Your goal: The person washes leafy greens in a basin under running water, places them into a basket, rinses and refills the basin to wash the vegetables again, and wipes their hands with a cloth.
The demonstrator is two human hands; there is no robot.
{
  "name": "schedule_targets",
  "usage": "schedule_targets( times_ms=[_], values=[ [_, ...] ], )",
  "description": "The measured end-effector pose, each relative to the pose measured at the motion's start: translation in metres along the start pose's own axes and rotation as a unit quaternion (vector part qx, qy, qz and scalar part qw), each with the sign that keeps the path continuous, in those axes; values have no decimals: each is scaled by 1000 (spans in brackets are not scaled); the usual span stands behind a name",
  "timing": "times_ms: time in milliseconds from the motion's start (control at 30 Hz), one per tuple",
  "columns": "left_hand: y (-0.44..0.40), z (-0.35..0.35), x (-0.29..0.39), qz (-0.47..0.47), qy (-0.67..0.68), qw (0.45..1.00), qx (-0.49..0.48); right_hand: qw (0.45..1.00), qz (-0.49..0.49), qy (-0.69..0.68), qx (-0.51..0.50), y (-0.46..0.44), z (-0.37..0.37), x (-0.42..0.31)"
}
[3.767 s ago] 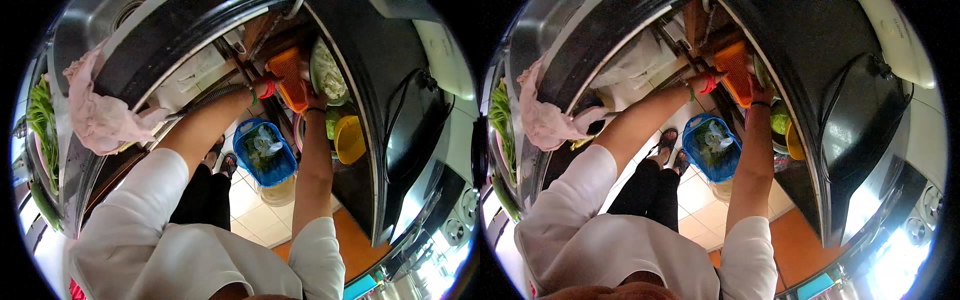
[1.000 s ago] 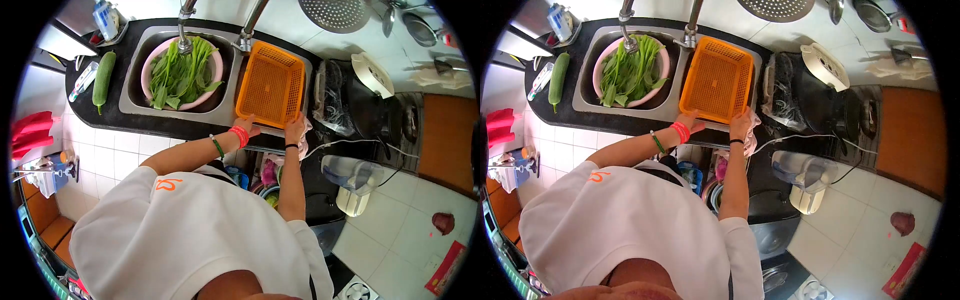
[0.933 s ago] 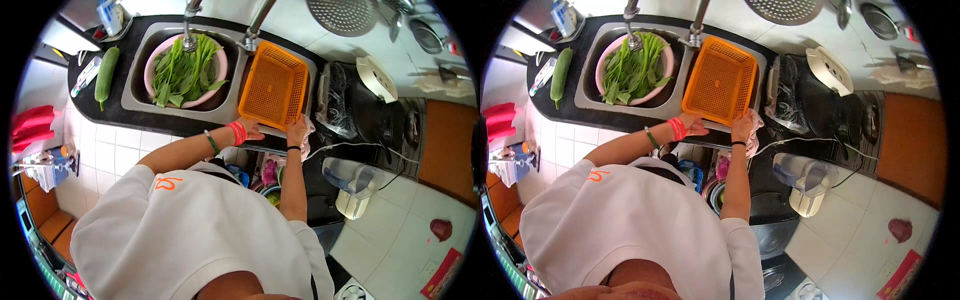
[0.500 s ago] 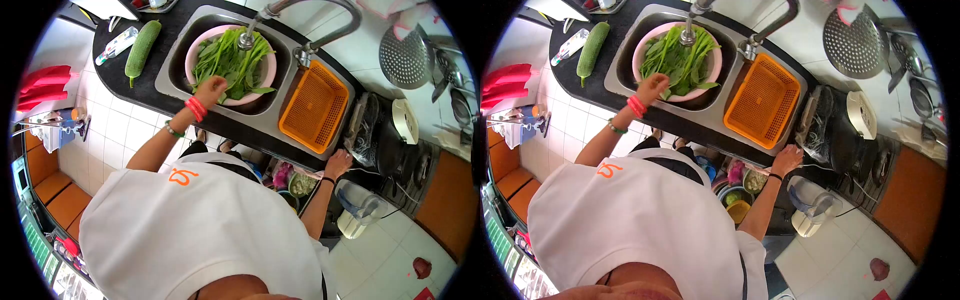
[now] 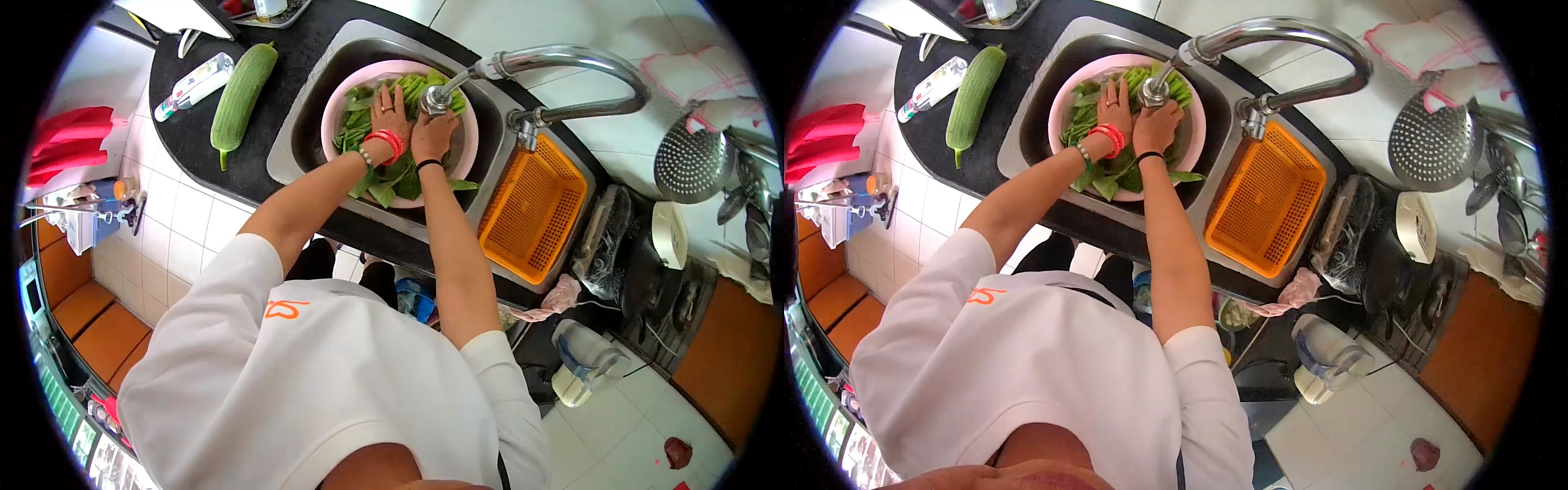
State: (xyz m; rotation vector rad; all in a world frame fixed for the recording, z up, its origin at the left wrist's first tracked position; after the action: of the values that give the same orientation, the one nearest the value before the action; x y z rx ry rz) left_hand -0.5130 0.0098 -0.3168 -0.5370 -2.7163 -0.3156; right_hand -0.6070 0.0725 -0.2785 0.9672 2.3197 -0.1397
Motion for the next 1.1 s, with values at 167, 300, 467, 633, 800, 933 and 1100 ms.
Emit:
schedule_targets(
  times_ms=[167,300,467,633,800,933,1100],
  values=[
    [-25,23,-22,-13,30,962,-272,981,14,64,-180,2,31,20],
    [-25,-78,-4,149,295,944,-8,988,-75,-7,-135,-14,29,41],
    [36,-267,116,432,259,840,200,872,27,-488,-31,11,-24,43],
    [7,-259,153,467,153,870,41,909,69,-410,6,4,-28,52],
    [-29,-279,156,548,167,814,102,937,73,-342,11,-9,-12,45],
    [-56,-289,158,589,197,779,85,993,-13,-72,97,-34,16,21],
    [-55,-267,125,529,330,777,86,998,-37,-41,-29,-29,18,23]
  ],
)
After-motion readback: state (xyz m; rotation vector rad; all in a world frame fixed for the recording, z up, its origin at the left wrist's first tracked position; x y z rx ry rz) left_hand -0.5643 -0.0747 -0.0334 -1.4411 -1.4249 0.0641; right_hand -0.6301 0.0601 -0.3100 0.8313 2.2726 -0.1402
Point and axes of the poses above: each hand's wrist, its own y-axis away from the middle knuckle, its own z-axis out of the palm, x = y × z, the point moved 6 cm from there along -y, towards the middle knuckle, and after that the axes turned 10 degrees about -x, right-handed, at the moved point
